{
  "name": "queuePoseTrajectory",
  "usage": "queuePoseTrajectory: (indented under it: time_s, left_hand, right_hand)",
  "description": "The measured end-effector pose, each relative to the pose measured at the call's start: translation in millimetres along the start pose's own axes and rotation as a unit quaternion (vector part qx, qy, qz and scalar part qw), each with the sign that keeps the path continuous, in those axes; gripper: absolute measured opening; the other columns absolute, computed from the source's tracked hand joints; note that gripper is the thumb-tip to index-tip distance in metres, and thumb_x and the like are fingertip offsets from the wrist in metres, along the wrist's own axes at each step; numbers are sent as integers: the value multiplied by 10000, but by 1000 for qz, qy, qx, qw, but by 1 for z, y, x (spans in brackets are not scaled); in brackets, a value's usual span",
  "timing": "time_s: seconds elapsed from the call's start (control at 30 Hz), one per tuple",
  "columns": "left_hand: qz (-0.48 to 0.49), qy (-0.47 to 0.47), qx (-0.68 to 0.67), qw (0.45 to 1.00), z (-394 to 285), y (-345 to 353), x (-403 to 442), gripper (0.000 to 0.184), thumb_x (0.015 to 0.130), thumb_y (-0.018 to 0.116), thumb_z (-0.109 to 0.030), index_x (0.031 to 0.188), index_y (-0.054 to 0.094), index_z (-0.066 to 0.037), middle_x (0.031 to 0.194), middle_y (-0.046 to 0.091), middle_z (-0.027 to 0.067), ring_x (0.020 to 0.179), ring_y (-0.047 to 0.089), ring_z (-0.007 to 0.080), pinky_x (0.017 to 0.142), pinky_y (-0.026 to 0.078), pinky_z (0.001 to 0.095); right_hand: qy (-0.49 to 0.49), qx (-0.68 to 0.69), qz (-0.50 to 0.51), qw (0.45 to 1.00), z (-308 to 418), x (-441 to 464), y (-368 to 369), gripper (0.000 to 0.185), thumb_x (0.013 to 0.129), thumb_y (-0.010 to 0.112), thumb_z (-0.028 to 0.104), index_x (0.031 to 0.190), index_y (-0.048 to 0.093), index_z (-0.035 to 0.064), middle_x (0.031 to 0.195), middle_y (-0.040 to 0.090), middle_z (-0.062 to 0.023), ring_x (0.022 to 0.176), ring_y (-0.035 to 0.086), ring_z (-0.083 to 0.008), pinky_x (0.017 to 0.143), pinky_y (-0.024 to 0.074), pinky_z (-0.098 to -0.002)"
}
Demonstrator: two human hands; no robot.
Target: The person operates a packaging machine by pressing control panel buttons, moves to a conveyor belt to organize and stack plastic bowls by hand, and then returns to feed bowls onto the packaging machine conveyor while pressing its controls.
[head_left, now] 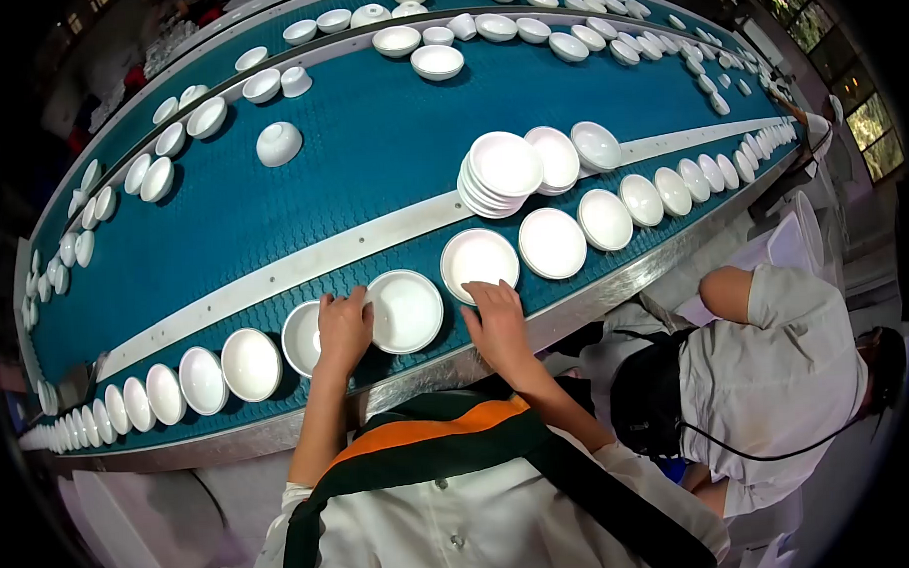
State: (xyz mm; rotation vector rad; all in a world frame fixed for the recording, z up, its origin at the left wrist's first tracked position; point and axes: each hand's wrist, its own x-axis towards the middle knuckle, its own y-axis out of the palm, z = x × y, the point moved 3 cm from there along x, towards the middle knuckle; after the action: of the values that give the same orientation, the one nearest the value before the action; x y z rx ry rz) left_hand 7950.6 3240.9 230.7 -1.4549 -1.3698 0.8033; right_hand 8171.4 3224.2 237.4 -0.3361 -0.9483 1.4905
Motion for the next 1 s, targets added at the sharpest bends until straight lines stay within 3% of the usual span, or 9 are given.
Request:
queuePoseTrajectory:
  time_s: [0.1, 0.17, 0.27, 0.43, 0.57, 0.63, 0.77, 0.87, 1.0]
  left_hand:
    - [32, -36, 8, 999, -1, -1, 4, 188, 731, 565, -87, 908, 536, -30, 610, 561, 164, 617, 547, 322, 749, 379, 421]
    - [50, -54, 34, 997, -9, 1, 11, 232, 717, 578, -71, 939, 535, -20, 696, 580, 168, 693, 553, 321, 750, 377, 413]
    - [-77, 26, -8, 997, -45, -5, 27, 366, 681, 620, -63, 1026, 523, 12, 900, 570, 156, 857, 521, 313, 783, 377, 399]
    - [-29, 64, -88, 994, -86, 27, 42, 326, 716, 611, -91, 1009, 524, 21, 711, 573, 167, 703, 543, 309, 803, 378, 413]
    - [-25, 22, -23, 999, -76, 48, 42, 313, 709, 564, -43, 1009, 521, 30, 615, 564, 184, 643, 545, 351, 801, 385, 422]
    - [-2, 10, -17, 1000, -74, 51, 42, 325, 709, 556, -30, 1026, 511, 27, 656, 572, 188, 678, 547, 357, 820, 373, 426]
    - [33, -17, -8, 999, -84, 49, 48, 365, 701, 555, -11, 1059, 495, 21, 791, 581, 194, 778, 542, 338, 847, 352, 424]
    - [-45, 2, -12, 999, -112, 41, 64, 420, 692, 587, -24, 1097, 483, 14, 962, 547, 168, 926, 500, 303, 885, 324, 418]
    - [-53, 43, -67, 995, -160, 48, 84, 364, 732, 606, -95, 1060, 501, 26, 919, 558, 170, 871, 523, 307, 894, 329, 421]
  right_hand:
    - [-40, -36, 46, 997, -2, -9, -3, 271, 737, 591, 95, 991, 554, 9, 894, 584, -123, 909, 534, -249, 956, 308, -392]
    - [-46, -15, 82, 995, -1, -13, -6, 271, 743, 590, 100, 994, 553, 8, 894, 582, -129, 916, 531, -251, 946, 316, -391]
    - [-51, 39, 82, 995, -8, -10, -8, 274, 758, 578, 101, 1015, 549, 13, 925, 580, -141, 922, 524, -274, 912, 346, -392]
    - [4, 116, 1, 993, -39, 8, -36, 295, 759, 573, 67, 1047, 528, 29, 1019, 561, -143, 947, 516, -316, 851, 388, -384]
    - [13, 28, 16, 999, -69, 11, -55, 333, 754, 574, 73, 1074, 510, 6, 1004, 562, -158, 932, 520, -315, 836, 393, -382]
    - [13, -30, 83, 996, -78, 2, -51, 384, 757, 584, 113, 1108, 484, -6, 1008, 558, -191, 941, 519, -321, 861, 381, -394]
    - [-33, -48, 82, 995, -78, -4, -56, 428, 763, 589, 145, 1135, 457, -19, 1012, 561, -187, 958, 512, -330, 903, 359, -398]
    - [-46, -11, 99, 994, -82, -2, -61, 417, 745, 604, 125, 1108, 467, -27, 1010, 549, -176, 954, 510, -316, 885, 367, -391]
    - [-19, 115, 86, 989, -97, 2, -75, 367, 785, 560, 115, 1133, 486, 25, 1062, 546, -154, 999, 496, -319, 879, 382, -390]
